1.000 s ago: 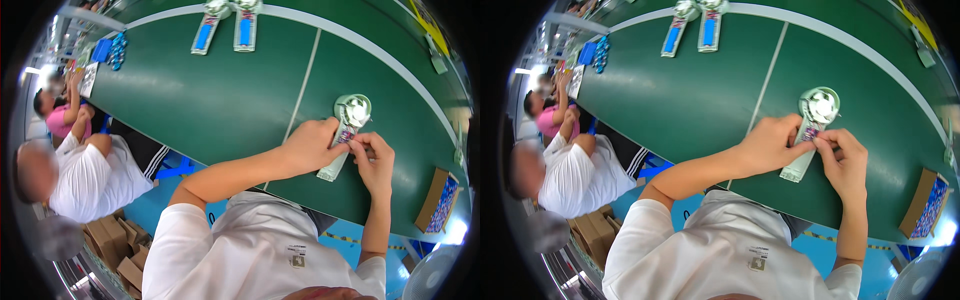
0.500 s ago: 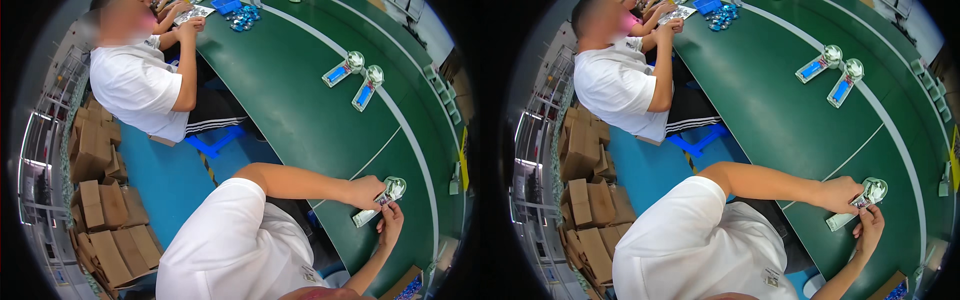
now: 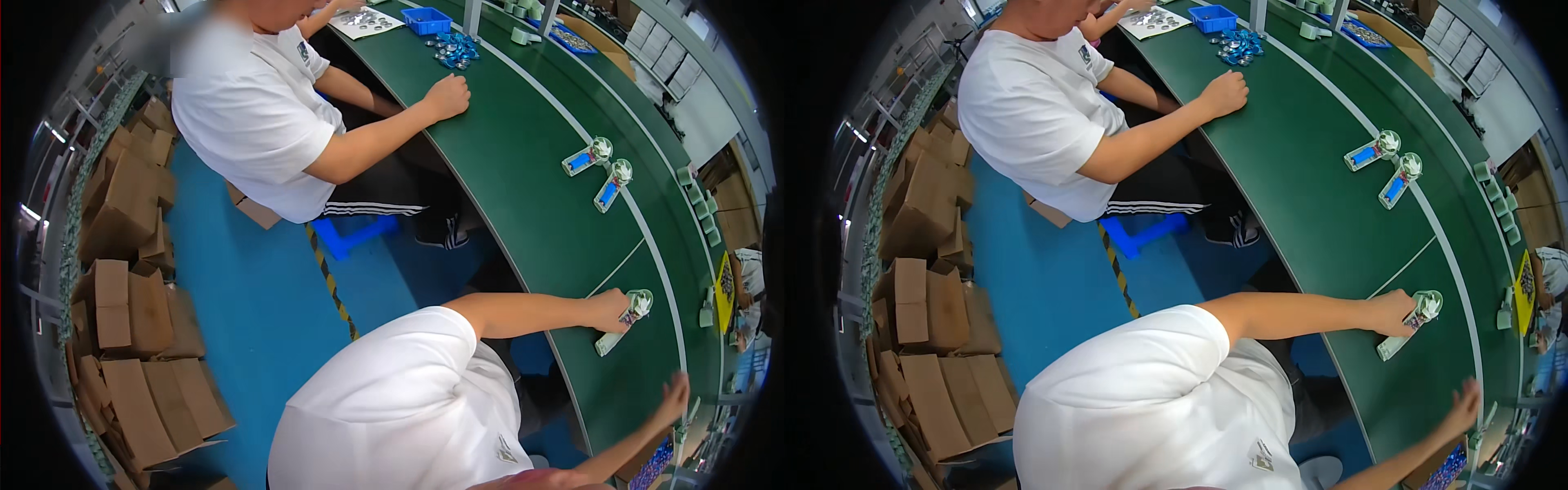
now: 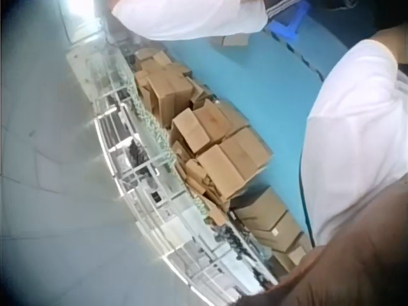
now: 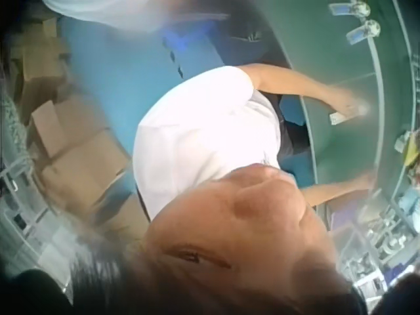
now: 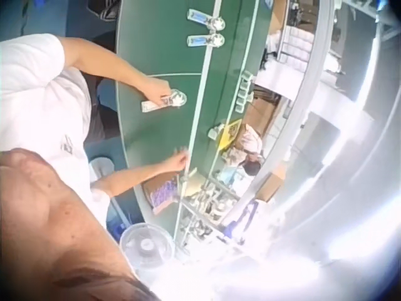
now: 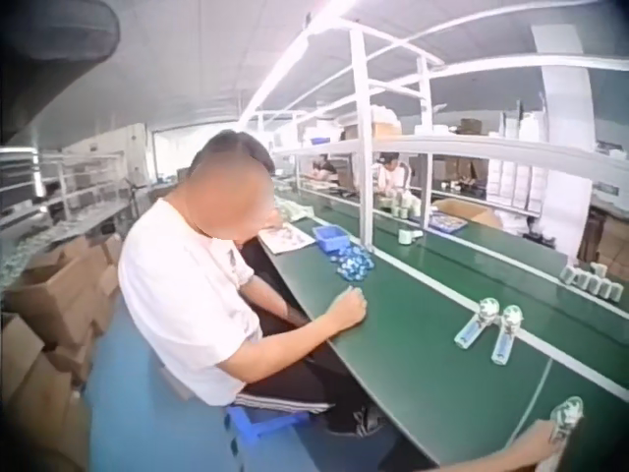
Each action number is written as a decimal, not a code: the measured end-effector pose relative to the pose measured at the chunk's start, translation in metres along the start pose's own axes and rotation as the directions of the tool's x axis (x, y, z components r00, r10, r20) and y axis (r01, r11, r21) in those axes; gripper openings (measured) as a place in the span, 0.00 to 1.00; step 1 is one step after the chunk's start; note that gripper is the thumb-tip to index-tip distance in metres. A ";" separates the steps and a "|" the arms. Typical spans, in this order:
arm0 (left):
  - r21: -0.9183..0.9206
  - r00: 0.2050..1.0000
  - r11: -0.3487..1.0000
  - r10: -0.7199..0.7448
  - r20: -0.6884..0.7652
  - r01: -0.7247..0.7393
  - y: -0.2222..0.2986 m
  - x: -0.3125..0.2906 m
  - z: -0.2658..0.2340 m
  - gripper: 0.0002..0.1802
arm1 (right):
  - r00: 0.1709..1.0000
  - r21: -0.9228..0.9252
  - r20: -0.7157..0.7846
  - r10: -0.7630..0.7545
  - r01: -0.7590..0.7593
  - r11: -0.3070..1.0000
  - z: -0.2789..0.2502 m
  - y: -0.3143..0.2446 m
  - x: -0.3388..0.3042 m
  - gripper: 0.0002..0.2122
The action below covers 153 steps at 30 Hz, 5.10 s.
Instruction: Assembling handheld portable fans by connecting internal wiring, PCBs, and batteries into the plastic housing.
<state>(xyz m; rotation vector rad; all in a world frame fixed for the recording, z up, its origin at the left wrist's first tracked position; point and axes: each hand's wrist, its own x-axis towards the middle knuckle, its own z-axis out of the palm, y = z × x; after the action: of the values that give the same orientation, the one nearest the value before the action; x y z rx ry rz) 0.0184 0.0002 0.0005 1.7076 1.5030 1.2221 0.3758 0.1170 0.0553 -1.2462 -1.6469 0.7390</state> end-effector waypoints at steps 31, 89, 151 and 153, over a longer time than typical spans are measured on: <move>-0.287 0.977 0.958 -0.076 -0.198 0.016 -0.003 -0.041 -0.019 0.24 | 0.537 -0.877 -0.469 -0.701 -0.377 0.297 -0.280 0.119 -0.050 0.15; -0.293 0.968 0.926 0.198 -0.157 -0.237 0.018 -0.053 -0.021 0.17 | 0.660 0.321 0.530 0.532 -0.737 0.594 0.154 -0.121 -0.116 0.05; 0.160 0.662 0.739 0.457 0.595 -0.654 -0.007 -0.027 -0.042 0.38 | 0.506 -0.302 0.672 0.540 -0.479 0.824 0.151 -0.111 -0.040 0.11; 0.167 0.658 0.721 0.480 0.581 -0.673 -0.008 -0.027 -0.042 0.38 | 0.506 -0.216 0.660 0.555 -0.579 0.786 0.138 -0.114 -0.048 0.12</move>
<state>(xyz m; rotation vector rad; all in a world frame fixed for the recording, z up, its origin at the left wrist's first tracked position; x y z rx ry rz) -0.0214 -0.0308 0.0048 2.6713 0.8944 0.6580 0.2074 0.0444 0.0826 -1.6297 -1.7610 1.8487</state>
